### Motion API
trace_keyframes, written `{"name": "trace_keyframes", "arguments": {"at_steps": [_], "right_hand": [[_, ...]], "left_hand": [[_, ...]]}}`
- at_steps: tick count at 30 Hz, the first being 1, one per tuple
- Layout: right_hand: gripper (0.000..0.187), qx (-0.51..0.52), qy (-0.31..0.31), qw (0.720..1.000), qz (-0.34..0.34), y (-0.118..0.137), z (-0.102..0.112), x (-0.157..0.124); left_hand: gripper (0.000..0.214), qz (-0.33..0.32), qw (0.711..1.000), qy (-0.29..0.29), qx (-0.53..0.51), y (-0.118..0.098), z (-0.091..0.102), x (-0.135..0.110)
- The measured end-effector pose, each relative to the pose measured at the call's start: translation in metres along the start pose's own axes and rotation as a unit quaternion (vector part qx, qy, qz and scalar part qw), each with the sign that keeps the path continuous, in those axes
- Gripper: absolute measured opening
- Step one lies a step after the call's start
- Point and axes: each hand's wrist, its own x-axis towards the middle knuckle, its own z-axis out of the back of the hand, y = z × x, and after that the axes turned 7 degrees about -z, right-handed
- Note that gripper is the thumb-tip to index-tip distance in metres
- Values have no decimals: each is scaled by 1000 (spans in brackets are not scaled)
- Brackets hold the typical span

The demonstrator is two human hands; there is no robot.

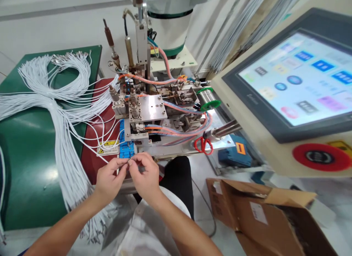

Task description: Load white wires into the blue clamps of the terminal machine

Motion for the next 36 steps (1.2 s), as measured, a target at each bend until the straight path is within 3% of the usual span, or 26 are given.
{"name": "trace_keyframes", "arguments": {"at_steps": [5, 13, 18, 22, 24, 29, 32, 36], "right_hand": [[13, 56, 35, 996, -61, -4, -4, 1], [6, 20, 49, 998, -34, -1, 1, 5], [9, -59, 110, 991, 54, 6, 16, 18], [10, -178, 205, 948, 167, 15, 28, 27], [11, -188, 191, 948, 171, 17, 26, 26], [14, -113, 65, 985, 117, 7, 11, 10], [12, -110, 62, 986, 111, 1, 8, 5], [9, -64, 79, 994, 46, 0, 10, 9]], "left_hand": [[12, 21, 1000, 16, -5, 4, -1, -3], [13, 5, 1000, 19, -9, 8, -3, -3], [15, -8, 999, 35, -13, 5, 5, 1], [12, -27, 993, 109, 28, -2, 17, 8], [11, -15, 993, 115, 24, -4, 19, 9], [12, 73, 994, 42, -75, 0, 10, 2], [13, 88, 989, 24, -117, 6, 5, -1], [16, 106, 979, 14, -172, 10, 3, -1]]}}
